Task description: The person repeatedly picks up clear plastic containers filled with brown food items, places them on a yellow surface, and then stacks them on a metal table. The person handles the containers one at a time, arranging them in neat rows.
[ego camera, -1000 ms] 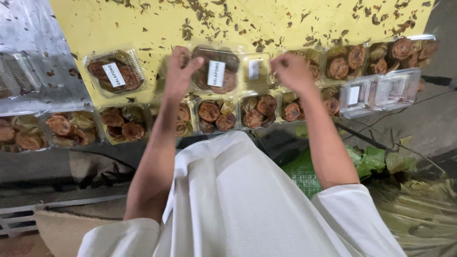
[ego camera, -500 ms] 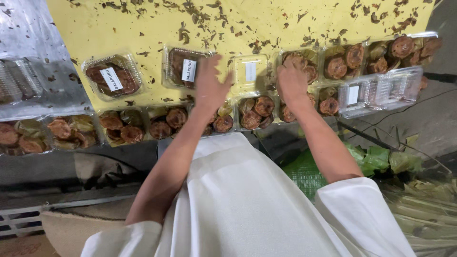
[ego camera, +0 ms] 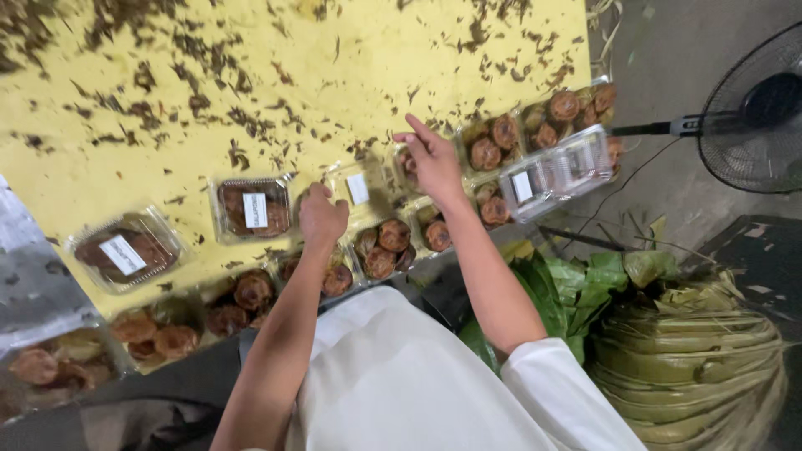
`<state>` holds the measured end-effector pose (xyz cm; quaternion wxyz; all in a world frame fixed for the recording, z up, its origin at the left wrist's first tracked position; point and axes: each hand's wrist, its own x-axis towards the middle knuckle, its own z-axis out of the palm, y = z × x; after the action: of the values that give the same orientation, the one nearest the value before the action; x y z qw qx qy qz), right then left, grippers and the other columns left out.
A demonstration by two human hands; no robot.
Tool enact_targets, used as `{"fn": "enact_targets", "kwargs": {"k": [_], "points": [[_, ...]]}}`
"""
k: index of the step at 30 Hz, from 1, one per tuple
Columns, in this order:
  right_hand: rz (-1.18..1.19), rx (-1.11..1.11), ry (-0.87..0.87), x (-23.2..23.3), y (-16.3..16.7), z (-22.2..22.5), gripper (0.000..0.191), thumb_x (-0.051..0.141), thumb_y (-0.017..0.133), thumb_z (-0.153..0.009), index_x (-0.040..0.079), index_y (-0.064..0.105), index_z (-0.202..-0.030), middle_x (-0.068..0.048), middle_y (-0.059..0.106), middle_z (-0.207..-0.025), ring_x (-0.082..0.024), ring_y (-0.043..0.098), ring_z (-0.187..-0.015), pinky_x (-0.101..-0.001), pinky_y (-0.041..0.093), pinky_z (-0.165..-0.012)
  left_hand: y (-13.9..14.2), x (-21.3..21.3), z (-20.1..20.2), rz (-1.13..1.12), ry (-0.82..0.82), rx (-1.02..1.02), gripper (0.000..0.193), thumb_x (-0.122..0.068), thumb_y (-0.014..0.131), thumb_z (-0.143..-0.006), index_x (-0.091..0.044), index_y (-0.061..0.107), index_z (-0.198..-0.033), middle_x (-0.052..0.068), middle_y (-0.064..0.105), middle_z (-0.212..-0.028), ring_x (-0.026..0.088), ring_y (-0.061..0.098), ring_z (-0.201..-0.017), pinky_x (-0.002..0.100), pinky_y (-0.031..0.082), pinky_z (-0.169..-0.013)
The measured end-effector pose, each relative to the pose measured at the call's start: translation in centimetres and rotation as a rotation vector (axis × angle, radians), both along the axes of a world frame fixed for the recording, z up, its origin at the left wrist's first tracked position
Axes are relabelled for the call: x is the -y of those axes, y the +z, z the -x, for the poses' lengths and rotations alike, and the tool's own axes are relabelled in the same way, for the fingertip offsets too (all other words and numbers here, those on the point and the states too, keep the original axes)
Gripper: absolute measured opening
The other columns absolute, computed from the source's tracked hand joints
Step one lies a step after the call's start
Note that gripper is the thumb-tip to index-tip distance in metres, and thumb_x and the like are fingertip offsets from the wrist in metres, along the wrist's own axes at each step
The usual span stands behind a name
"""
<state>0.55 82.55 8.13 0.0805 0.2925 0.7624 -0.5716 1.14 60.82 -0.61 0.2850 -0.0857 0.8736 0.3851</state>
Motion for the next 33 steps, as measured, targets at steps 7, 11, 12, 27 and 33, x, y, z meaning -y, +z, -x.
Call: {"fn": "enact_targets", "kwargs": {"k": [7, 11, 12, 27, 33], "points": [[0.207, -0.029, -0.094, 2.2, -1.1, -8.2, 0.026, 0.022, 0.062, -0.105, 0.009, 0.068, -0.127, -0.004, 0.072, -0.108, -0.011, 0.067, -0.09, -0.0273, 0.056, -0.078, -1.1, 2.0, 0.2, -0.09, -0.013, -0.06, 0.034, -0.02, 0.074, -0.084, -0.002, 0.058, -0.108, 0.023, 0.069, -0.091, 0.036, 0.07, -0.082, 0.047, 0.055, -0.079], [0.656, -0.427, -0.411, 3.9, 5.1, -13.1, 0.023, 0.032, 0.056, -0.104, 0.01, 0.061, -0.112, -0.005, 0.063, -0.1, -0.022, 0.067, -0.085, -0.0362, 0.059, -0.07, -1.3, 3.5, 0.2, -0.056, 0.02, -0.1, 0.038, -0.023, 0.078, -0.079, -0.004, 0.059, -0.105, 0.021, 0.07, -0.085, 0.036, 0.068, -0.08, 0.047, 0.053, -0.077], [0.749, -0.56, -0.487, 4.8, 8.5, -14.4, 0.025, 0.035, 0.053, -0.106, 0.011, 0.059, -0.109, -0.006, 0.061, -0.098, -0.025, 0.067, -0.083, -0.0374, 0.059, -0.067, -1.3, 3.9, 0.2, -0.112, 0.045, -0.1, 0.038, -0.022, 0.076, -0.076, -0.005, 0.058, -0.105, 0.019, 0.07, -0.086, 0.035, 0.069, -0.078, 0.045, 0.055, -0.075], [-0.446, -1.664, 0.007, 14.9, 29.8, -32.7, 0.025, 0.024, 0.059, -0.103, 0.009, 0.045, -0.119, -0.009, 0.055, -0.109, -0.022, 0.058, -0.087, -0.0367, 0.054, -0.066, 6.8, -5.2, -3.6, -0.424, -0.775, -0.38, 0.056, -0.028, 0.064, -0.1, -0.011, 0.043, -0.15, 0.02, 0.048, -0.155, 0.042, 0.043, -0.142, 0.052, 0.033, -0.119], [-0.479, -1.675, -0.031, 10.8, 29.7, -34.7, 0.032, 0.026, 0.061, -0.103, 0.01, 0.041, -0.123, -0.007, 0.053, -0.11, -0.02, 0.056, -0.087, -0.035, 0.053, -0.065, 3.3, -8.5, -4.6, -0.072, -1.034, -0.546, 0.063, -0.029, 0.061, -0.096, -0.013, 0.041, -0.154, 0.015, 0.035, -0.16, 0.043, 0.025, -0.147, 0.063, 0.017, -0.117]]}}
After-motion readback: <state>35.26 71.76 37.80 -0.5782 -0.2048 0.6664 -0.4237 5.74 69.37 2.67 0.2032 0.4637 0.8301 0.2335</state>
